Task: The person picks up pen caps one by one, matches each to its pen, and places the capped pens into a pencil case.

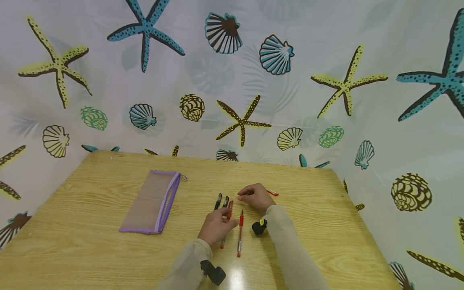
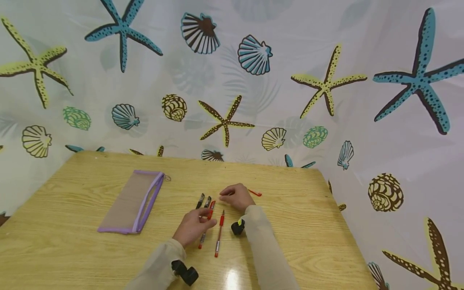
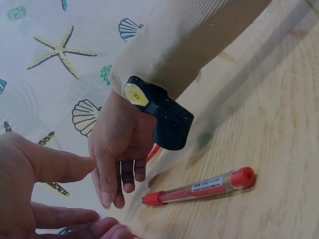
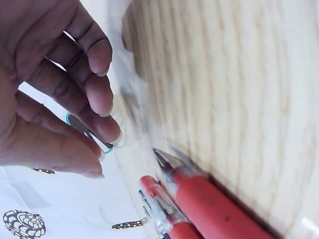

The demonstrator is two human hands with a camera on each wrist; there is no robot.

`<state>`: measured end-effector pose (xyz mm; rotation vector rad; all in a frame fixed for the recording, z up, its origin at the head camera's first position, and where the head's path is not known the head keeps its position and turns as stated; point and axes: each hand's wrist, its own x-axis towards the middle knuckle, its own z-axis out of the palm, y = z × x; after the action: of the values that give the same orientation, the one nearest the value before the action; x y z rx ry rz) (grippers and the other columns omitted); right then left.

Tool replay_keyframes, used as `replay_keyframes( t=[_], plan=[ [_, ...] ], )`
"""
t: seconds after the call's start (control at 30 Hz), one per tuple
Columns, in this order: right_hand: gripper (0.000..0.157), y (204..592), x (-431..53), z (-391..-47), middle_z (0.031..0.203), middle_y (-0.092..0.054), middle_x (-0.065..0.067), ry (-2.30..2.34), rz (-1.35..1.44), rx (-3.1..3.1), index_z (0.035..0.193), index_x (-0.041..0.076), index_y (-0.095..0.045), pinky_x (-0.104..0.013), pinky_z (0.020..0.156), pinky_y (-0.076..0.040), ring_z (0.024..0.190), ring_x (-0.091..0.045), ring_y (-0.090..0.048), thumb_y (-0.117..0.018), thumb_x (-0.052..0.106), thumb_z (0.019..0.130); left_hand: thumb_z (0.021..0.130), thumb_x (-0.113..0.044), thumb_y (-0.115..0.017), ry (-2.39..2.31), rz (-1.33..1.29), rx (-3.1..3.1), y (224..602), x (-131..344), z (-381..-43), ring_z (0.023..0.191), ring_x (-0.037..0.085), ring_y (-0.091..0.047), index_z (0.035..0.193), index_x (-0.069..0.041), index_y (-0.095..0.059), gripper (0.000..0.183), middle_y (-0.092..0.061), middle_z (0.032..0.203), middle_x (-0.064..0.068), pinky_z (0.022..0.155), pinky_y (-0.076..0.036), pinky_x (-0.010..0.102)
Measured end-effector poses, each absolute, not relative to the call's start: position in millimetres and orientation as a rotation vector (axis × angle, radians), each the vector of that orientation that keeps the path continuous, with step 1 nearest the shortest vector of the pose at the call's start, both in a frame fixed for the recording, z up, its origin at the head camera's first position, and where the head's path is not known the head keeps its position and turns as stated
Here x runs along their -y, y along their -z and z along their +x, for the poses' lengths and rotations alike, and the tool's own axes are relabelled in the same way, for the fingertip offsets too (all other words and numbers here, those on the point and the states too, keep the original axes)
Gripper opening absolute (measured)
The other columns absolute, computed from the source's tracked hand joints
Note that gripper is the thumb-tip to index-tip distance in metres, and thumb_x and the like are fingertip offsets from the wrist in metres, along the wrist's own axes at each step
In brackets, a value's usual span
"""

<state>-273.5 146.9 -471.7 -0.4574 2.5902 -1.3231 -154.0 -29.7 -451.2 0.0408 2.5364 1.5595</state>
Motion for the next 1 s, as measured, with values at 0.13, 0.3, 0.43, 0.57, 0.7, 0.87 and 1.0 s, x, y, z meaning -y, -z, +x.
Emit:
replay_keyframes(
  t=[0.13,0.3,0.43,0.57,0.7,0.87,1.0],
  plan=[
    [0.015,470,-152,-273,0.097,-0.07,-0.004,1.35,-0.427,-2.616,0.099,0.005,-0.076,-0.029,0.067,-0.05,0.078,-0.013,-0.061,-0.072,0.013,0.087,0.088,-0.021,-0.071,-1.596,0.041,-2.517,453,25,-154,0.099,0.026,-0.062,0.128,0.004,-0.057,0.05,-0.064,0.114,0.013,0.081,-0.053,0.042],
    [0.015,467,-162,-272,0.096,-0.07,-0.005,1.398,-0.38,-2.645,0.098,0.004,-0.076,-0.03,0.069,-0.049,0.081,-0.016,-0.061,-0.072,0.012,0.087,0.086,-0.019,-0.073,-1.611,0.029,-2.496,457,19,-154,0.098,0.028,-0.064,0.125,0.006,-0.058,0.049,-0.065,0.11,0.013,0.081,-0.053,0.042],
    [0.016,465,-172,-271,0.099,-0.07,-0.007,1.445,-0.342,-2.662,0.099,0.002,-0.075,-0.031,0.074,-0.049,0.085,-0.018,-0.062,-0.072,0.012,0.087,0.085,-0.018,-0.074,-1.609,0.007,-2.488,459,14,-155,0.098,0.028,-0.065,0.123,0.006,-0.059,0.048,-0.066,0.109,0.013,0.081,-0.053,0.042],
    [0.019,463,-185,-270,0.102,-0.07,-0.008,1.499,-0.279,-2.667,0.102,0.001,-0.074,-0.033,0.075,-0.049,0.086,-0.02,-0.061,-0.071,0.013,0.088,0.084,-0.016,-0.075,-1.613,-0.003,-2.499,461,9,-156,0.097,0.028,-0.065,0.122,0.007,-0.059,0.047,-0.066,0.11,0.013,0.081,-0.054,0.042],
    [0.022,462,-198,-268,0.103,-0.069,-0.011,1.57,-0.232,-2.661,0.106,-0.002,-0.072,-0.036,0.074,-0.05,0.087,-0.023,-0.061,-0.07,0.013,0.089,0.082,-0.013,-0.077,-1.611,0.018,-2.552,464,6,-155,0.091,0.026,-0.067,0.119,0.008,-0.061,0.046,-0.067,0.107,0.014,0.077,-0.055,0.04],
    [0.024,463,-212,-268,0.105,-0.069,-0.013,1.646,-0.153,-2.665,0.108,-0.003,-0.071,-0.036,0.078,-0.05,0.089,-0.022,-0.061,-0.069,0.011,0.089,0.08,-0.011,-0.077,-1.578,0.067,-2.637,469,3,-153,0.084,0.022,-0.068,0.116,0.008,-0.063,0.044,-0.068,0.103,0.014,0.071,-0.056,0.036],
    [0.025,464,-223,-268,0.106,-0.069,-0.013,1.656,-0.081,-2.696,0.11,-0.002,-0.071,-0.033,0.078,-0.05,0.091,-0.021,-0.061,-0.069,0.013,0.09,0.08,-0.01,-0.077,-1.551,0.085,-2.677,470,1,-152,0.083,0.022,-0.069,0.117,0.008,-0.063,0.043,-0.068,0.103,0.015,0.069,-0.056,0.035]
  ],
)
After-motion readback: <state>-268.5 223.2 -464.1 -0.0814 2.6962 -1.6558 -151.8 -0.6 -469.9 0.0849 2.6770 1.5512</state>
